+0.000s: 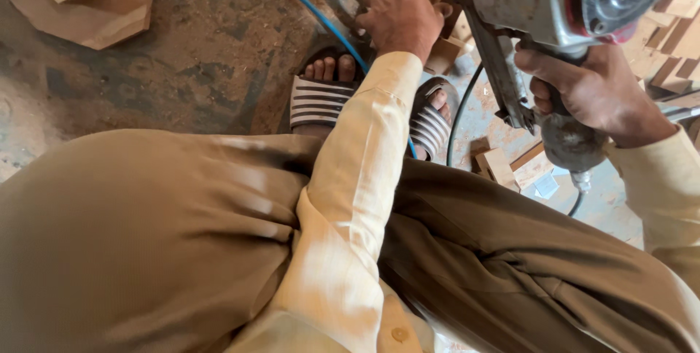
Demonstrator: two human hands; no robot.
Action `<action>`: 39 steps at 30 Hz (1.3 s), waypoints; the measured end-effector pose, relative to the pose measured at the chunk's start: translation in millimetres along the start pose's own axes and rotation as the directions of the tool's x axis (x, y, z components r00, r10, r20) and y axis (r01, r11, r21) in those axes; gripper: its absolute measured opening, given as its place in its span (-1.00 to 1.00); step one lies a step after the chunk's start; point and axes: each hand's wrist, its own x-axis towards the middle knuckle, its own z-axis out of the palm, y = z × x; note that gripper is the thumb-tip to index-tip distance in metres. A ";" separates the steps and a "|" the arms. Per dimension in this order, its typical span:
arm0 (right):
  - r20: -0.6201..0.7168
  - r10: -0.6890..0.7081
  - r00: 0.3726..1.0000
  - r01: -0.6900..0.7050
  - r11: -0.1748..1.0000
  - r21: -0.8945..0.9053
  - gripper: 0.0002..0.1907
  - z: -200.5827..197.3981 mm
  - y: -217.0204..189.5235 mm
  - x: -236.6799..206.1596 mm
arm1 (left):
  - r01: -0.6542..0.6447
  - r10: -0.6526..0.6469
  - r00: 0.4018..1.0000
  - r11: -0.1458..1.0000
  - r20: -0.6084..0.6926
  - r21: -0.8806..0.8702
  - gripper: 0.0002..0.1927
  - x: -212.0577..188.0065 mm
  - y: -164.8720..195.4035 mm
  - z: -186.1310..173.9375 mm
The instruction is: The person sits on the workshop floor assembling small wooden pieces. They apply glue from a cup onto a wood block using a stick with a brush end, press the pieces together on an octagonal wooden base, and fasten them with a pneumatic nail gun, repeating the process on additional assemblies.
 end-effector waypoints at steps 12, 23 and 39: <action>-0.032 -0.163 0.986 0.165 0.953 0.255 -0.73 9.3 35.4 -92.6 | 0.011 -0.011 1.000 1.000 -0.007 0.027 0.13 -74.4 -3.7 -26.1; -0.040 -0.215 0.976 0.215 0.909 0.357 -0.69 -3.2 51.0 -68.9 | -0.017 0.017 0.999 1.000 0.033 0.010 0.10 -58.1 1.5 -9.8; -0.036 -0.046 0.998 0.053 0.979 0.195 -0.84 -5.9 53.9 -67.2 | -0.034 0.034 0.999 0.999 -0.008 0.018 0.04 -63.5 1.4 -4.6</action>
